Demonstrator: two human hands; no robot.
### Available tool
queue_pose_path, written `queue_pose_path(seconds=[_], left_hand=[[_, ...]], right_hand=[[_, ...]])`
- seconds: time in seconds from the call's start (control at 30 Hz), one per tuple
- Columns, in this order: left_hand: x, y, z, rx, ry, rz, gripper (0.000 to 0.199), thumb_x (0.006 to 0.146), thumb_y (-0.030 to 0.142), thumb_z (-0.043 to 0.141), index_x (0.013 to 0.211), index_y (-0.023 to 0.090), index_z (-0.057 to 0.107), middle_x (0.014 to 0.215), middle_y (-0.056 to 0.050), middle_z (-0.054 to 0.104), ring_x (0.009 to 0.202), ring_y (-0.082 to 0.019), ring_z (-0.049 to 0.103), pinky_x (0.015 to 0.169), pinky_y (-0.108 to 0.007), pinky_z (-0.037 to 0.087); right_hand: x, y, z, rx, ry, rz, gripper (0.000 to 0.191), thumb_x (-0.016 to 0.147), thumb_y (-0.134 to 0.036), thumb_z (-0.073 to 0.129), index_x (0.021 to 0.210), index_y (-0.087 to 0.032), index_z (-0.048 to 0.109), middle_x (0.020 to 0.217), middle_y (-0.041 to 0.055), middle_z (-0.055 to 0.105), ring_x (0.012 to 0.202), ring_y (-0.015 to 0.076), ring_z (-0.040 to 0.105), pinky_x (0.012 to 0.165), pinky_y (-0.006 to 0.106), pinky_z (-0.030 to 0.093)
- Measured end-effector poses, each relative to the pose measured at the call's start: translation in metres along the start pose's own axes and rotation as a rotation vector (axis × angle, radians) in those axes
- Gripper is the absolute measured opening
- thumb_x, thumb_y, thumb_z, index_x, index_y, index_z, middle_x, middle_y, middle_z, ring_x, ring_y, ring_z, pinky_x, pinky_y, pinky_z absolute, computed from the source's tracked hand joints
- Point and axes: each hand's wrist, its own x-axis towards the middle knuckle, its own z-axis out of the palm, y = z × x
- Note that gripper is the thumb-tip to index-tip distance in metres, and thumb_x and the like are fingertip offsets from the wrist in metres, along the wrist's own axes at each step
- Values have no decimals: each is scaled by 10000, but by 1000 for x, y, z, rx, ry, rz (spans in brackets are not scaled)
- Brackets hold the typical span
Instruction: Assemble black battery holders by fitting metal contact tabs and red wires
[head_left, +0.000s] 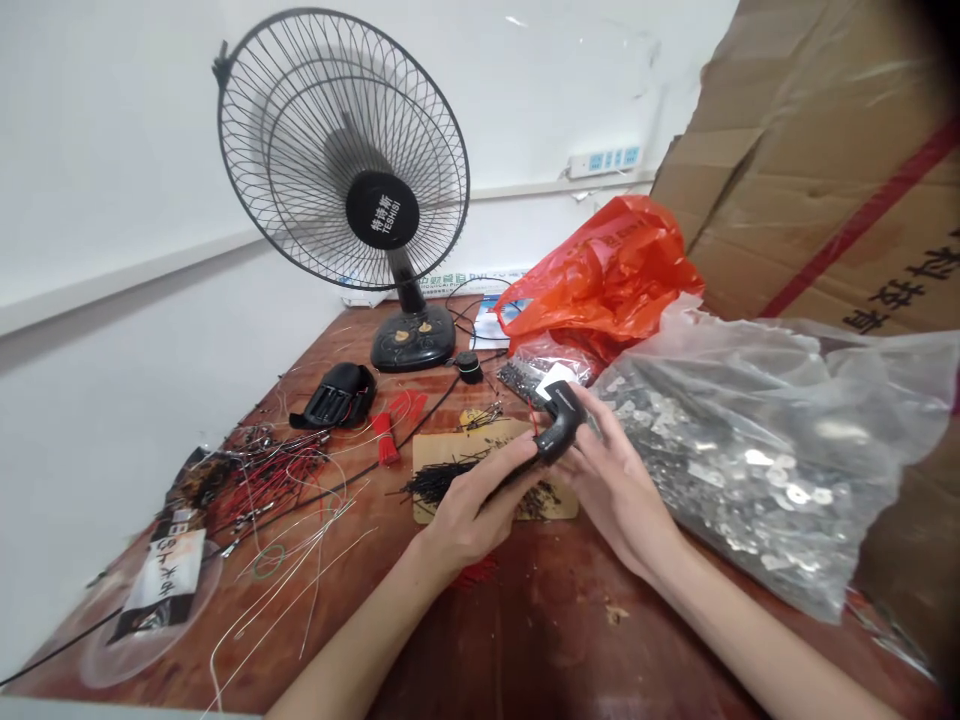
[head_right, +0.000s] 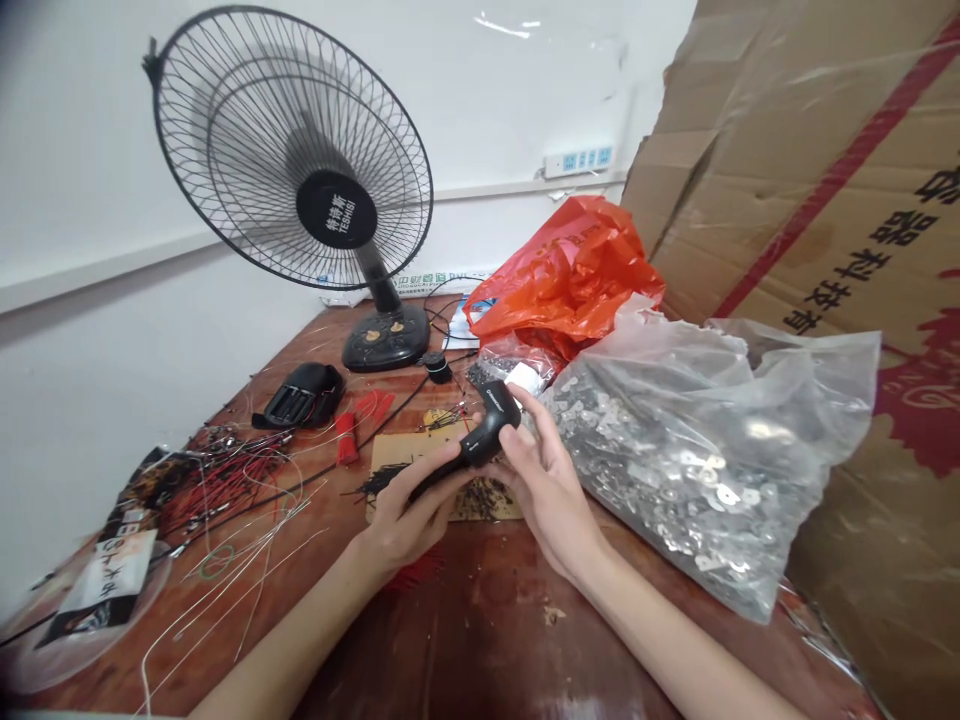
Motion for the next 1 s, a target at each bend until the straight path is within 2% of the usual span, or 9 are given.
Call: queue_pose_path(seconds=[0.13, 0.27, 0.37, 0.53, 0.63, 0.7, 0.83, 0.9, 1.0], left_hand=[[-1, 4, -6, 85, 16, -25, 278, 795, 49, 711, 1057, 118, 647, 1286, -151, 599, 1162, -198, 622, 1003, -292, 545], [-4, 3, -5, 49, 44, -32, 292, 764, 68, 749, 1005, 129, 596, 1247, -158, 621, 1136, -192, 632, 962, -270, 553], [0, 5, -6, 8, 17, -75, 408, 767, 82, 745, 1126, 122, 555, 1286, -178, 603, 1198, -214, 602, 988, -300, 535], [16, 8, -19, 123, -216, -143, 660, 851, 299, 675, 1425, 123, 402, 1289, -137, 628, 1156, -223, 629, 967, -323, 536], [22, 4, -34, 153, -319, -245, 739, 842, 398, 616, 1478, 144, 340, 1271, -107, 635, 1071, -232, 662, 860, -345, 575], [24, 2, -42, 124, -368, -288, 759, 838, 420, 594, 1494, 168, 308, 1297, -91, 619, 1090, -223, 654, 832, -333, 581], [24, 4, -44, -31, -398, -290, 758, 826, 401, 605, 1487, 185, 303, 1379, -86, 568, 1238, -209, 577, 990, -332, 520], [23, 6, -39, -81, -392, -323, 768, 804, 392, 622, 1483, 185, 328, 1372, -88, 571, 1229, -213, 583, 1006, -333, 508], [21, 7, -31, -158, -354, -362, 769, 770, 373, 654, 1460, 190, 367, 1349, -84, 591, 1187, -211, 609, 1014, -325, 498]], right_hand=[[3, -1, -7, -5, -28, 38, 422, 932, -285, 649, 1338, -308, 538, 1146, 39, 650, 900, 134, 619, 784, 259, 536], [7, 1, -12, 27, -68, 105, 260, 932, -301, 646, 1178, -216, 654, 1043, 41, 660, 852, 122, 600, 737, 239, 539], [7, 3, -14, 34, -64, 113, 230, 918, -309, 665, 1128, -216, 672, 997, 26, 664, 829, 115, 598, 723, 224, 534], [1, 6, -16, -21, 42, 145, 278, 894, -346, 695, 1147, -234, 676, 1084, 37, 675, 911, 126, 609, 796, 212, 525], [1, 11, -21, -23, 43, 235, 315, 893, -424, 674, 1148, -239, 687, 1093, 69, 681, 903, 170, 626, 711, 230, 529], [3, 16, -26, 11, 25, 254, 349, 852, -453, 705, 1122, -233, 706, 1004, 85, 695, 830, 189, 637, 659, 249, 529], [2, 23, -31, 39, 66, 247, 306, 777, -452, 771, 985, -232, 731, 956, 68, 691, 775, 182, 620, 645, 268, 552], [0, 23, -32, 12, 95, 247, 302, 800, -437, 757, 1017, -230, 720, 999, 54, 681, 799, 165, 607, 678, 254, 559], [-2, 22, -32, 5, 89, 251, 301, 833, -448, 726, 1014, -208, 711, 838, 33, 651, 707, 136, 575, 621, 218, 530]])
